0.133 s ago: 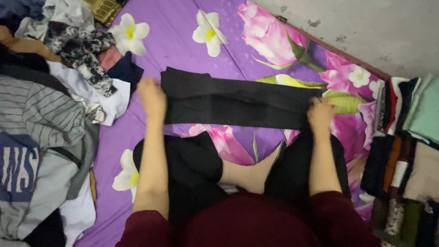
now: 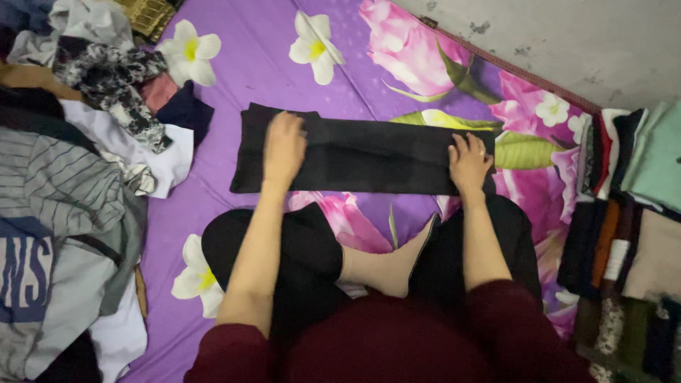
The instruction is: The person folds several garments one by one on a bed, including a black t-shirt, a striped shirt, a grey jacket, and a black long-sleeve top. Each item is smoothed, folded into a compact rectangle, and placed onto a growing stack on the right side of the bed.
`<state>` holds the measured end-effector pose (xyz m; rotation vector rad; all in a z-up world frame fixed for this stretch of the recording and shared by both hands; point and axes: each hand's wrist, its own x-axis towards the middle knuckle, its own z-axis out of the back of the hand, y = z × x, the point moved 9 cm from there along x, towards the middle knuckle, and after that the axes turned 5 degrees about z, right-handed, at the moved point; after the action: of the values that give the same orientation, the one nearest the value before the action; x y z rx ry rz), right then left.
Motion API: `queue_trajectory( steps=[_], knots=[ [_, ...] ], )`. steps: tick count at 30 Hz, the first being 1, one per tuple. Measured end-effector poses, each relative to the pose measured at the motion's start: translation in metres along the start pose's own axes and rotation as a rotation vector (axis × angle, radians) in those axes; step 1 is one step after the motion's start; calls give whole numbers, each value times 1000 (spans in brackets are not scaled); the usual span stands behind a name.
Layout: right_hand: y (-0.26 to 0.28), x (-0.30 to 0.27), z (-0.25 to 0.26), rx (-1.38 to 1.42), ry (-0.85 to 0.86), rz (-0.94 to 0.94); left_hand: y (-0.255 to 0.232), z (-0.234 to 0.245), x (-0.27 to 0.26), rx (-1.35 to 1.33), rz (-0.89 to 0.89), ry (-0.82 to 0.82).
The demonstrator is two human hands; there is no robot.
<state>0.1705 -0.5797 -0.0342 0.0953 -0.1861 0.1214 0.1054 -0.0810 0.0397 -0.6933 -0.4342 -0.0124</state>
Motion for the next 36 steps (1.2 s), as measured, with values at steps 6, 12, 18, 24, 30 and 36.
queue_trajectory(
  steps=[6,12,18,24,30,36],
  knots=[
    [-26,-13,15,-161,-239,-198,4,-40,-27,411,133,500],
    [-82,-17,-7,266,-41,-633,-29,-44,-16,450,97,241],
    [-65,-11,23,254,-148,-512,-110,-110,-57,288,-255,238],
    [73,18,114,437,-161,-197,-85,-114,-44,-235,197,486],
    [321,14,139,726,-31,177,-11,-57,-29,-1459,847,594],
    [396,-27,106,950,-124,709,103,-17,-40,-926,817,223]
  ],
)
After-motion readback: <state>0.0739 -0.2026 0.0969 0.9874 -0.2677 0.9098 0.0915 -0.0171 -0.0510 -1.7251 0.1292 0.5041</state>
